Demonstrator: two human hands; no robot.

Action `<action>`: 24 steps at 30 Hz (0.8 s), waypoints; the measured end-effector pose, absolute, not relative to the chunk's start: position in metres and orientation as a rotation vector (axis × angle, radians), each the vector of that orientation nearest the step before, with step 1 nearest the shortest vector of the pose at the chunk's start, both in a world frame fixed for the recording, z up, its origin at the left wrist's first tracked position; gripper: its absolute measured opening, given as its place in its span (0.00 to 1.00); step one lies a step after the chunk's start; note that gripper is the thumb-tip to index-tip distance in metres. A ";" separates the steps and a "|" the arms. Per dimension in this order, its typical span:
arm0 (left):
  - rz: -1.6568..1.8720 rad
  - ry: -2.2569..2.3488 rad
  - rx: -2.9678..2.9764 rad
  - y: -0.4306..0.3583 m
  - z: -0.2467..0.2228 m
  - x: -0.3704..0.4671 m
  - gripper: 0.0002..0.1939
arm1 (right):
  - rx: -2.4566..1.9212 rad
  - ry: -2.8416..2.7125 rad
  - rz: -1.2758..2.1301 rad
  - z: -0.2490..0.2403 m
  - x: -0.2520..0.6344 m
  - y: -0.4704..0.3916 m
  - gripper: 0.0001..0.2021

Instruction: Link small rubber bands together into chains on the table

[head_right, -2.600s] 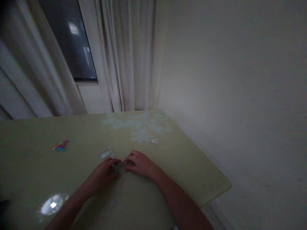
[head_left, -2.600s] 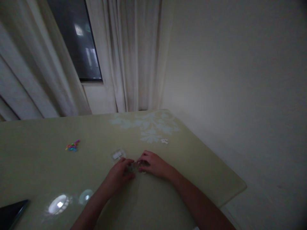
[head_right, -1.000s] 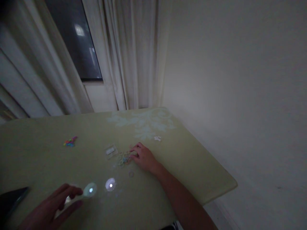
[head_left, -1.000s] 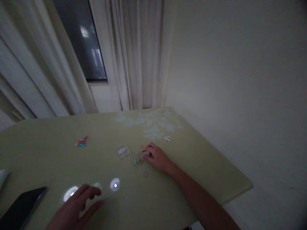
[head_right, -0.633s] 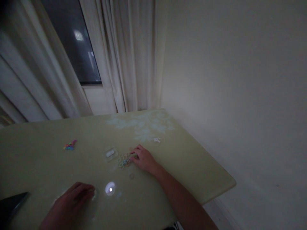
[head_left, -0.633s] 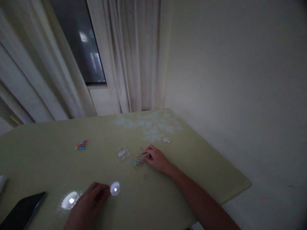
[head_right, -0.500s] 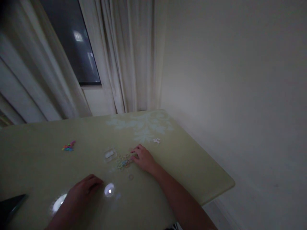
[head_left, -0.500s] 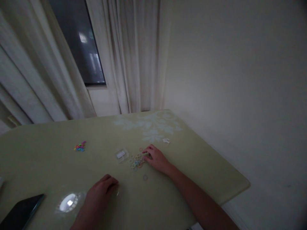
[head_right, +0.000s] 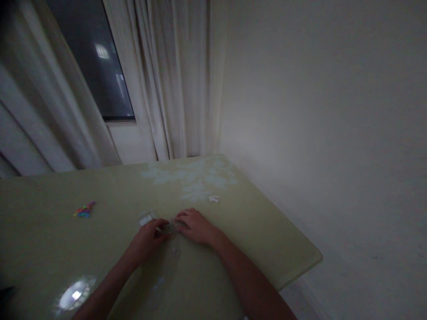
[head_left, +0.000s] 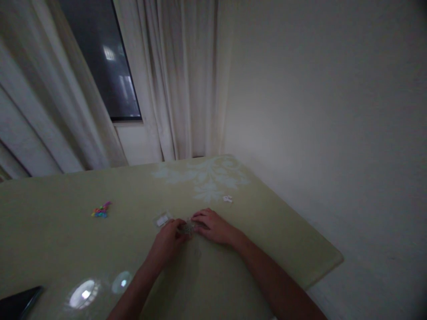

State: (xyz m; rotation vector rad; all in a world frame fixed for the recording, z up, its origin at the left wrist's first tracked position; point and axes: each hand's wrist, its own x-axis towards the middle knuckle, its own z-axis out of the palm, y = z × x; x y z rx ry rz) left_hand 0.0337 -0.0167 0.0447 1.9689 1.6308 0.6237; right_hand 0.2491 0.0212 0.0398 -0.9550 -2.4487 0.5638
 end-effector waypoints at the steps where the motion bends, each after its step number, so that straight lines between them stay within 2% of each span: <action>1: 0.682 1.603 1.955 -0.017 0.041 0.033 0.17 | -0.951 -2.432 0.588 0.041 0.249 0.020 0.18; 3: 0.763 1.561 1.960 -0.019 0.035 0.035 0.17 | -0.968 -2.399 0.615 0.042 0.245 0.018 0.17; 8: 0.863 1.533 1.982 -0.025 0.035 0.042 0.11 | -1.047 -2.375 0.630 0.040 0.231 0.015 0.08; 15: 0.913 1.482 1.852 -0.024 0.042 0.030 0.12 | -1.035 -2.265 0.663 0.038 0.236 0.016 0.07; 19: 0.897 1.387 1.762 -0.021 0.041 0.020 0.15 | -1.038 -2.226 0.614 0.035 0.235 0.016 0.11; 24: 0.893 1.255 1.628 -0.020 0.040 0.007 0.23 | -1.038 -2.378 0.502 0.030 0.231 0.012 0.31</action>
